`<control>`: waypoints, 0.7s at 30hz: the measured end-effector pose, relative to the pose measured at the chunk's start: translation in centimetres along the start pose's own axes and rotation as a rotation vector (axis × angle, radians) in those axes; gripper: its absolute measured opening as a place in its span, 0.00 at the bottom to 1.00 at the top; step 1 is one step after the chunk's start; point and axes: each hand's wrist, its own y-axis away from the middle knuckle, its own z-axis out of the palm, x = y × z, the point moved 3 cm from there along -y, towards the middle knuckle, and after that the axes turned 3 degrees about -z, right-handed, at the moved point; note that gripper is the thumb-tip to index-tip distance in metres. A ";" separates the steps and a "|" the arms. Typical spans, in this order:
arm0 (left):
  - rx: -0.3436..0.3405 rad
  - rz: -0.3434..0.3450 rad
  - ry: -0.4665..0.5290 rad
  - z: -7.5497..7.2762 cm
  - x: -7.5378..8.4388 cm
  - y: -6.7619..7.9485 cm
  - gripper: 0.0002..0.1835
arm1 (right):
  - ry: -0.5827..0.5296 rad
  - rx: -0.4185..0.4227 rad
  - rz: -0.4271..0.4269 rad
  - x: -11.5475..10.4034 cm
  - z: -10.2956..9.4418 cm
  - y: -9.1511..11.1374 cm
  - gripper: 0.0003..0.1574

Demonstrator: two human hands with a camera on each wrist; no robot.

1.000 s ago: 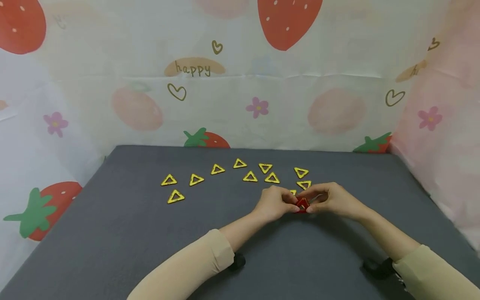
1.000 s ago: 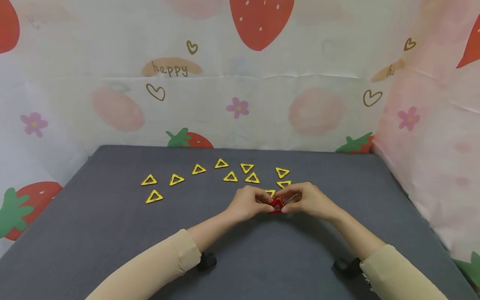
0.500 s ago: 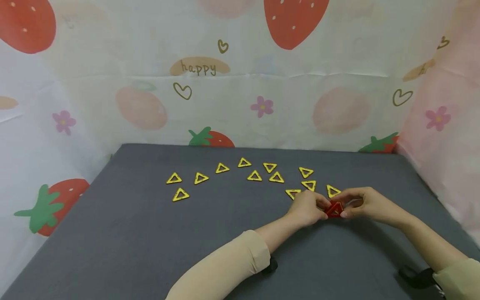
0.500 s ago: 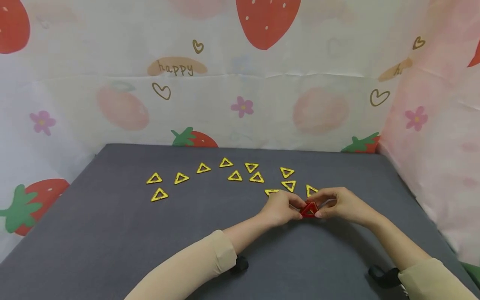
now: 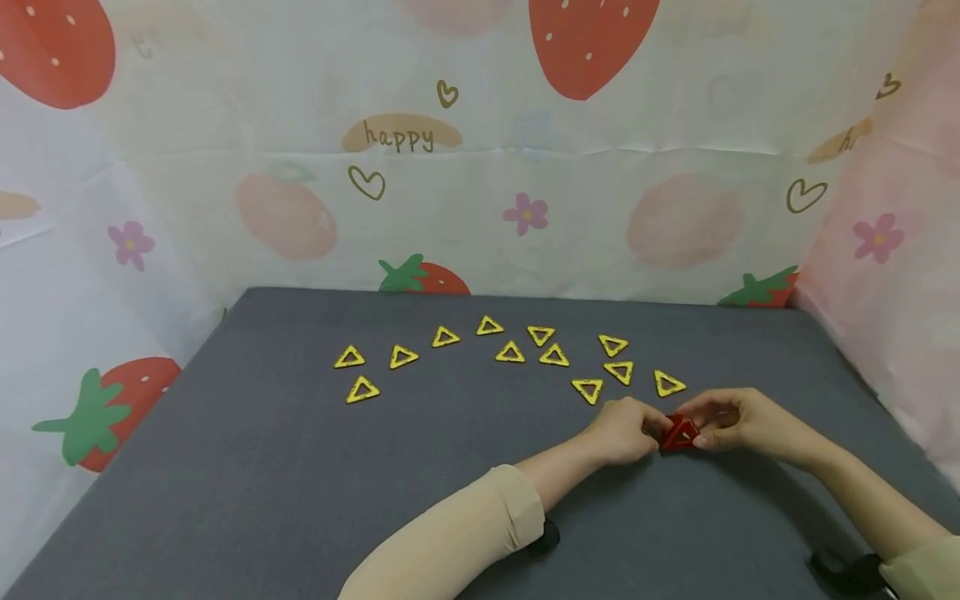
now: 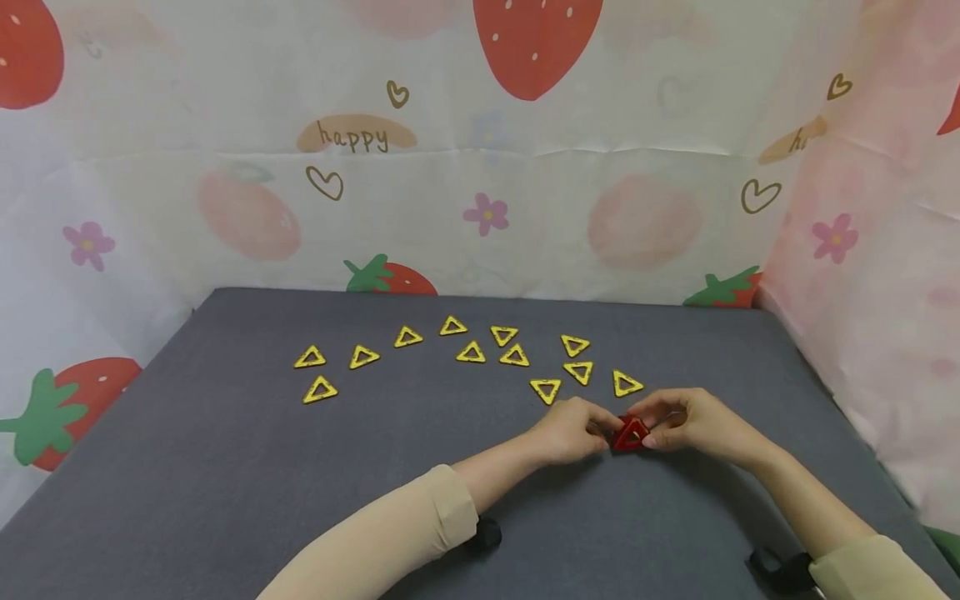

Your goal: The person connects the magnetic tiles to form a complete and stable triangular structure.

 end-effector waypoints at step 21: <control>-0.006 0.001 0.063 0.1 -0.5 0.2 0.15 | -0.051 -0.074 -0.016 0.4 0.4 -0.2 0.29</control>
